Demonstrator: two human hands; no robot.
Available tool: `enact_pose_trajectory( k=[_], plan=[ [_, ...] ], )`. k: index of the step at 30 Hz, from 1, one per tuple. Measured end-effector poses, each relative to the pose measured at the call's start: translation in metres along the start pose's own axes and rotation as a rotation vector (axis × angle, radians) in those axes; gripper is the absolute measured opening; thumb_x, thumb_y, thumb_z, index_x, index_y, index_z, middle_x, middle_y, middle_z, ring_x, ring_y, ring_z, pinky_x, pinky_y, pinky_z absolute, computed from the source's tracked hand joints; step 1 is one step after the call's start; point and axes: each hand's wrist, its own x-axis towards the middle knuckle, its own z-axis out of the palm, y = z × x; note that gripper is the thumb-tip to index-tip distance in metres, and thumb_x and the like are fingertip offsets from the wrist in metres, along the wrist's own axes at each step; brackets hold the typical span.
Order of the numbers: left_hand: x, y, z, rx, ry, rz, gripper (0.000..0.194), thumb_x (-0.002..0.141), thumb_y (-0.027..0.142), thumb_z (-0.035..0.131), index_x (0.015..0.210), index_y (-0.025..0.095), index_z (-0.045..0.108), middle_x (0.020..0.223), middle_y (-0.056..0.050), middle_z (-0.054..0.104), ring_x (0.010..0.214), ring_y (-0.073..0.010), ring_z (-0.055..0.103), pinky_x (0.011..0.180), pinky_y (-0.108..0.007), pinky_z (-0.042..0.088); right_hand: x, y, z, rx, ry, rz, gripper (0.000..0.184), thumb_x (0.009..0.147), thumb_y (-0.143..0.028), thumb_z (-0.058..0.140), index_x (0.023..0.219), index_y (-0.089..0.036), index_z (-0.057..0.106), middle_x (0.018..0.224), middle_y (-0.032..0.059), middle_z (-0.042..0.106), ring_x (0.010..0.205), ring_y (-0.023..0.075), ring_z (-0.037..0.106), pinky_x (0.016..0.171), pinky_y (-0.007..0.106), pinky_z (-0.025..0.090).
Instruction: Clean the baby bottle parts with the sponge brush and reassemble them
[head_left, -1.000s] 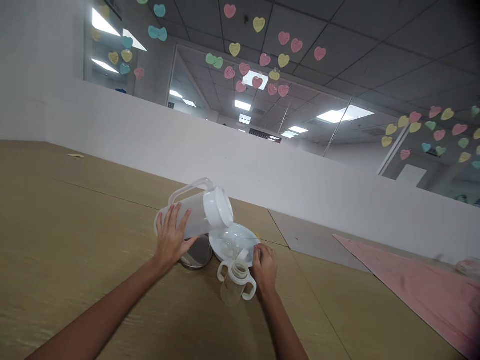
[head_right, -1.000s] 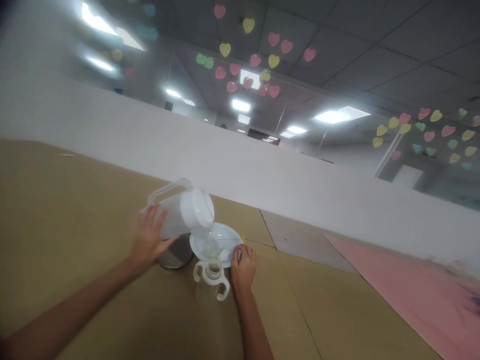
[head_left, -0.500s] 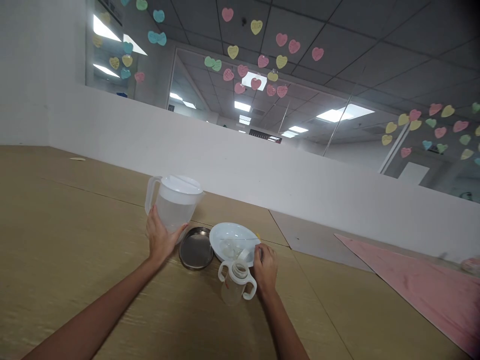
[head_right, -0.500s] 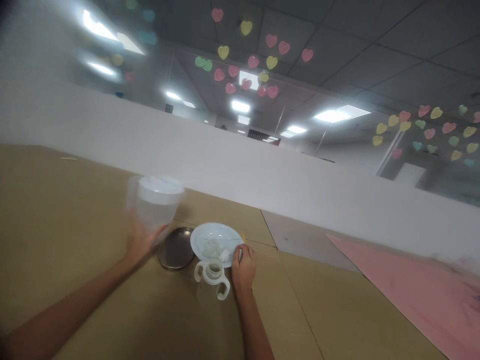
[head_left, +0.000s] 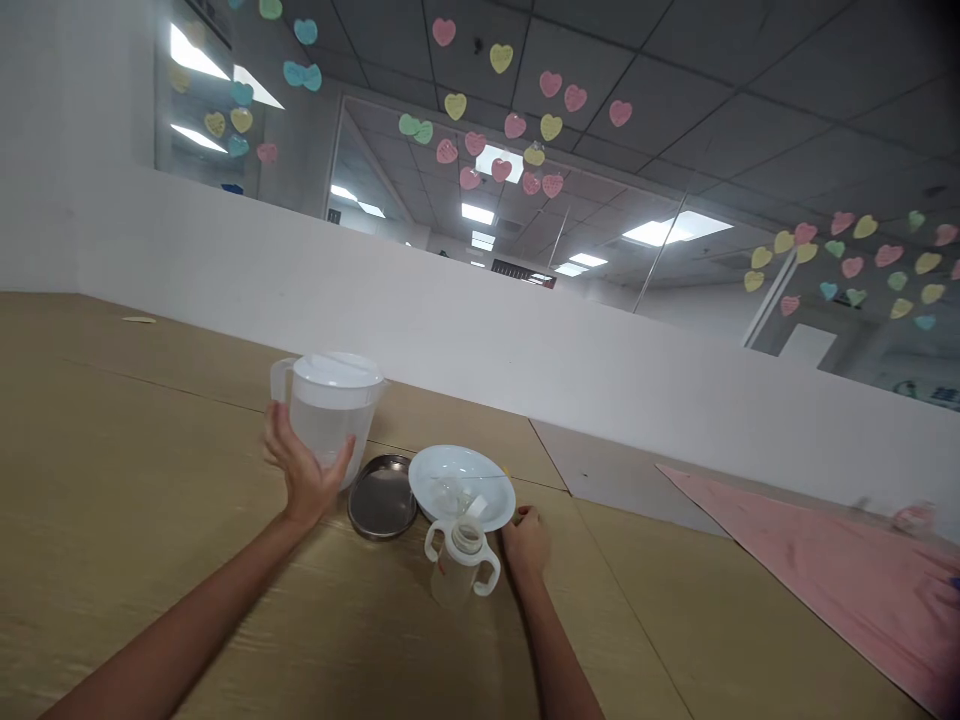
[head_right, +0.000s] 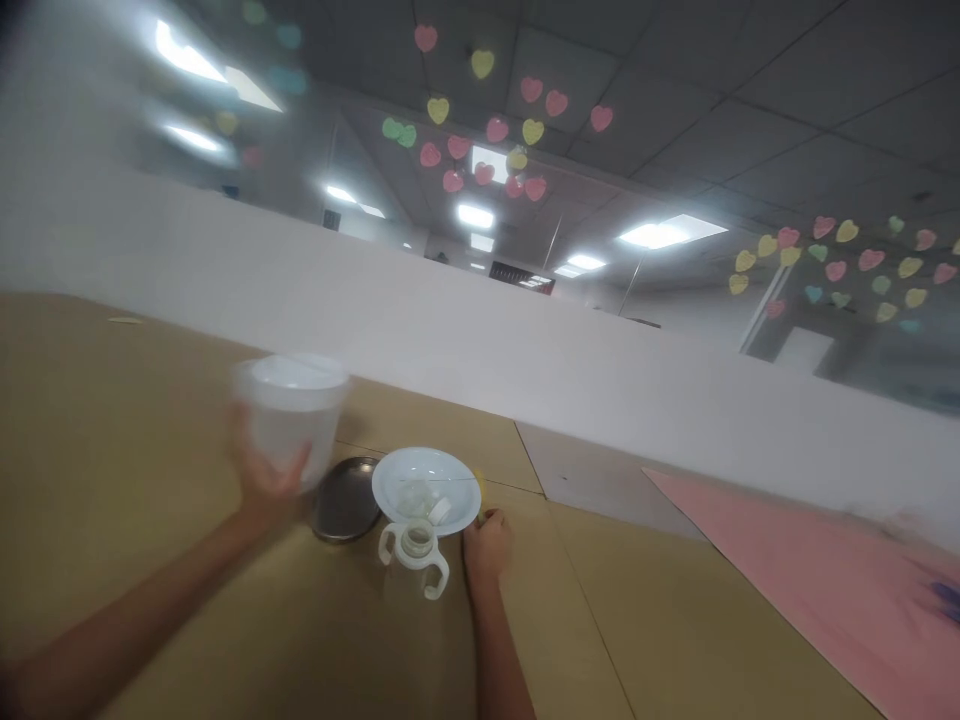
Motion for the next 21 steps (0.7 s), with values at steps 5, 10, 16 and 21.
enact_pose_trajectory(
  k=[5, 10, 16, 21],
  plan=[
    [-0.004, 0.066, 0.013, -0.18, -0.564, 0.356, 0.032, 0.092, 0.031, 0.036, 0.117, 0.021, 0.053, 0.113, -0.007, 0.061, 0.109, -0.0212, 0.053, 0.096, -0.035, 0.041, -0.002, -0.004, -0.004, -0.043, -0.082, 0.013, 0.022, 0.073, -0.033, 0.048, 0.084, -0.017, 0.057, 0.072, 0.0149, 0.067, 0.061, 0.0275, 0.062, 0.05, 0.03, 0.034],
    [-0.014, 0.115, 0.062, 0.181, -1.091, 0.496, 0.031, 0.086, 0.022, 0.039, 0.088, 0.015, 0.07, 0.1, -0.013, 0.067, 0.1, -0.0251, 0.056, 0.087, -0.038, 0.041, -0.005, -0.006, -0.01, -0.082, -0.11, 0.073, 0.025, 0.073, -0.013, 0.044, 0.093, -0.017, 0.057, 0.073, 0.0123, 0.067, 0.067, 0.0259, 0.063, 0.052, 0.028, 0.031],
    [-0.025, 0.12, 0.1, 0.308, -1.196, 0.541, 0.018, 0.071, 0.017, 0.056, 0.078, 0.011, 0.071, 0.081, -0.018, 0.07, 0.093, -0.0316, 0.059, 0.085, -0.046, 0.037, -0.008, -0.008, -0.013, -0.104, -0.119, 0.155, 0.025, 0.073, -0.009, 0.045, 0.09, -0.018, 0.061, 0.076, 0.0112, 0.068, 0.069, 0.0241, 0.064, 0.051, 0.026, 0.03],
    [-0.027, 0.119, 0.104, 0.343, -1.234, 0.533, 0.024, 0.067, 0.029, 0.066, 0.081, 0.011, 0.07, 0.085, -0.02, 0.07, 0.095, -0.0348, 0.06, 0.089, -0.049, 0.032, -0.009, -0.011, -0.014, -0.103, -0.141, 0.2, 0.029, 0.073, -0.005, 0.044, 0.091, -0.017, 0.063, 0.08, 0.0098, 0.068, 0.074, 0.0214, 0.064, 0.054, 0.025, 0.031]
  ],
)
